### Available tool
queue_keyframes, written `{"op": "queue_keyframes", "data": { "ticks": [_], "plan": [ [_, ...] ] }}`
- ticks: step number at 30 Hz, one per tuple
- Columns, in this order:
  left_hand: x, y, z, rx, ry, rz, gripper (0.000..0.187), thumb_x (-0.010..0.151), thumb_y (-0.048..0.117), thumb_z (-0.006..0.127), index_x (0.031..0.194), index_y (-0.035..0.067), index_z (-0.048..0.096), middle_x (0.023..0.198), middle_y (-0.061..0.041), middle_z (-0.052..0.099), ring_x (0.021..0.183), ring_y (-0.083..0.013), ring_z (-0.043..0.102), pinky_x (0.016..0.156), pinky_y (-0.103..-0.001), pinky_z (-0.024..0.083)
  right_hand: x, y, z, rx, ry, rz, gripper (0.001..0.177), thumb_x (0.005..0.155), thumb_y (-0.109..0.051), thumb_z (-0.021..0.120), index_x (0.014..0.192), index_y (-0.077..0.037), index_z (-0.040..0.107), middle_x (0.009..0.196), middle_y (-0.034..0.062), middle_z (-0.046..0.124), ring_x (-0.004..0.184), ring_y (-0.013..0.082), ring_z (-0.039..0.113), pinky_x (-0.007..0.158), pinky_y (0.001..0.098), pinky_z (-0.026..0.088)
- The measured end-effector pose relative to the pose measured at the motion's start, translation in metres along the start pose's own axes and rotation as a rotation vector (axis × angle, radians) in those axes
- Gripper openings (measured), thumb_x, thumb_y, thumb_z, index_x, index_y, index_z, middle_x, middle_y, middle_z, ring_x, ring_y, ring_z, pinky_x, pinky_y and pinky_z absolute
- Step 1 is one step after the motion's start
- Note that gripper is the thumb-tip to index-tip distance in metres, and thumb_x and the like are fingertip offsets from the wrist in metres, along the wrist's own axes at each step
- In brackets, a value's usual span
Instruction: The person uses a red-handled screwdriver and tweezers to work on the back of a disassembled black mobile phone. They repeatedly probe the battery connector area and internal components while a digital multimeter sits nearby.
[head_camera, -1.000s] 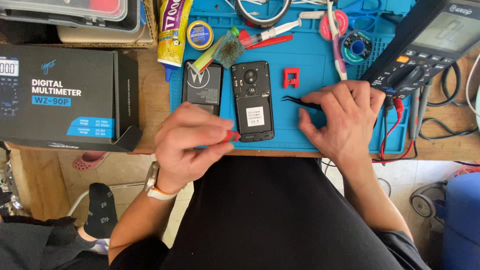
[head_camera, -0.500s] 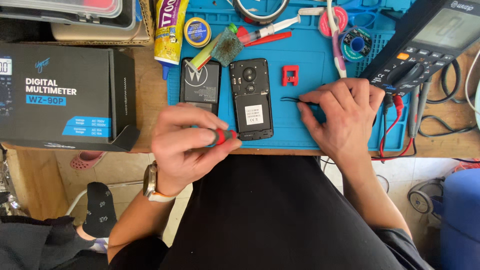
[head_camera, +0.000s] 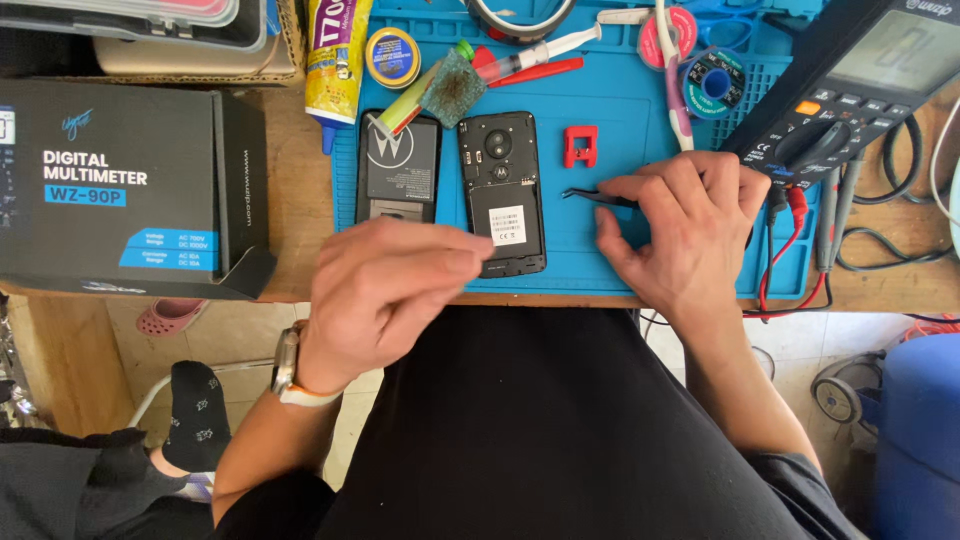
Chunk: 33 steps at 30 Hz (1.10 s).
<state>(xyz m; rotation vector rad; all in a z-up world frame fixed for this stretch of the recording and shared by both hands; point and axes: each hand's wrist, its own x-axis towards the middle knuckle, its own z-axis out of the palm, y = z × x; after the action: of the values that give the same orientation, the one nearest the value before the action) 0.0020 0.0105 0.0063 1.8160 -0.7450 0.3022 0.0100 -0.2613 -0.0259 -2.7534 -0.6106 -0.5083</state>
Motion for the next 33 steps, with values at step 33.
{"op": "queue_keyframes", "data": {
  "ticks": [33],
  "plan": [
    [-0.008,0.002,-0.012,0.118,0.074,0.064,0.019,0.083,0.007,0.071,0.071,0.011,0.056,0.093,-0.009,0.076,0.064,-0.0244,0.07,0.053,-0.03,0.052,0.003,-0.002,-0.002,0.037,0.023,-0.026,0.003,0.091,-0.018,0.073,0.093,-0.019,0.071,0.087,0.0,0.059,0.089,0.0247,0.052,0.083,0.0383,0.035]
  ]
}}
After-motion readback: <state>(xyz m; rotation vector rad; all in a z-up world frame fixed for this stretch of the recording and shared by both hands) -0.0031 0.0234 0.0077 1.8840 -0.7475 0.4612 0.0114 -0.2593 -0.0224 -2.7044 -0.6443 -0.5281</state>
